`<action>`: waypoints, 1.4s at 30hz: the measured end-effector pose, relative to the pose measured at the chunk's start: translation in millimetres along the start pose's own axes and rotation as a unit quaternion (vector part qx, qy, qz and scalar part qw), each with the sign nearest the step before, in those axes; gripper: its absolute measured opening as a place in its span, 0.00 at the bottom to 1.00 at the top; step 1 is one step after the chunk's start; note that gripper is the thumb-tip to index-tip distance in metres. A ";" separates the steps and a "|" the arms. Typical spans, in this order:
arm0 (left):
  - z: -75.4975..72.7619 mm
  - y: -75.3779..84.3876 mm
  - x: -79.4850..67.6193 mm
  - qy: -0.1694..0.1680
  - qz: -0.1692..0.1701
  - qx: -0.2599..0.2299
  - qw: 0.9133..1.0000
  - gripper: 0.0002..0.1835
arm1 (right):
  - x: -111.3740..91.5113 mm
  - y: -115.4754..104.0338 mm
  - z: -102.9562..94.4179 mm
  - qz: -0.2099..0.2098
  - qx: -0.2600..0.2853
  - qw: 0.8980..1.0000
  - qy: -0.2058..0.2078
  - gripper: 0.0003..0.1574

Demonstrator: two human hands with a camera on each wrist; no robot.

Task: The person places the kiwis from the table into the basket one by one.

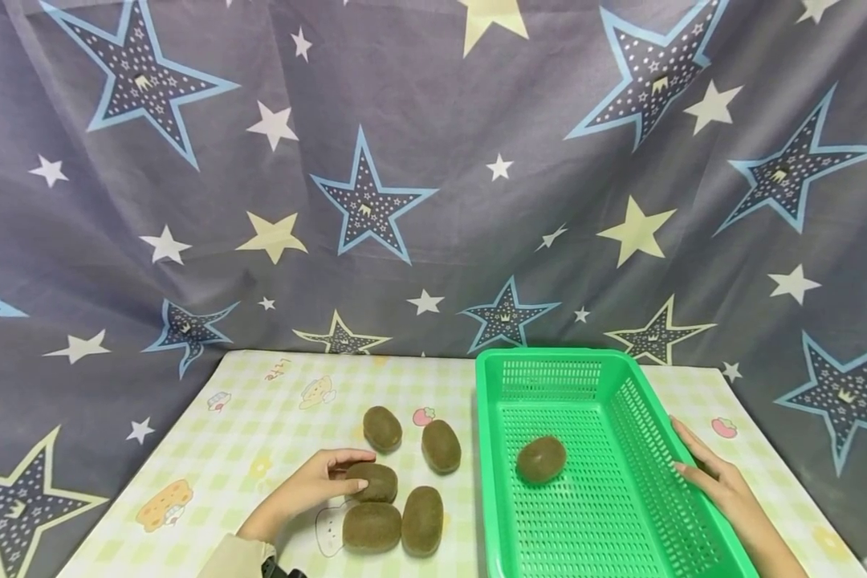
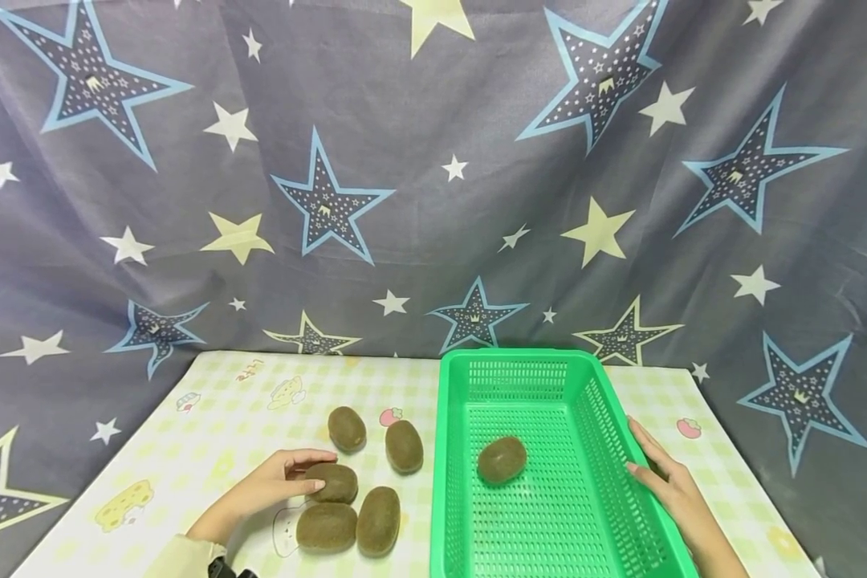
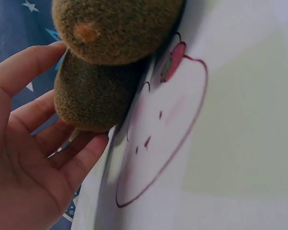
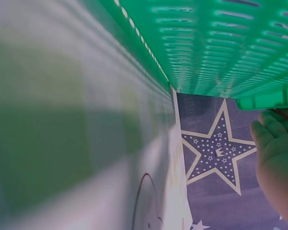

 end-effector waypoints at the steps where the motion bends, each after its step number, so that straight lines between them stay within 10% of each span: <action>1: 0.8 -1.4 -0.1 -0.002 -0.003 -0.003 1.000 0.25 | -0.4 0.6 0.0 0.002 -0.001 1.000 0.000 0.35; 42: -5.0 6.6 3.4 0.021 -0.003 0.019 1.000 0.22 | -0.2 -1.2 -0.4 -0.027 0.014 0.999 0.015 0.34</action>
Point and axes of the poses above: each hand's wrist, its own x-axis towards the middle knuckle, its own z-axis out of the palm, y = z × x, the point moved 6 cm from there along x, towards the middle knuckle, and after that the axes turned 3 degrees about x, right-handed, at the moved point
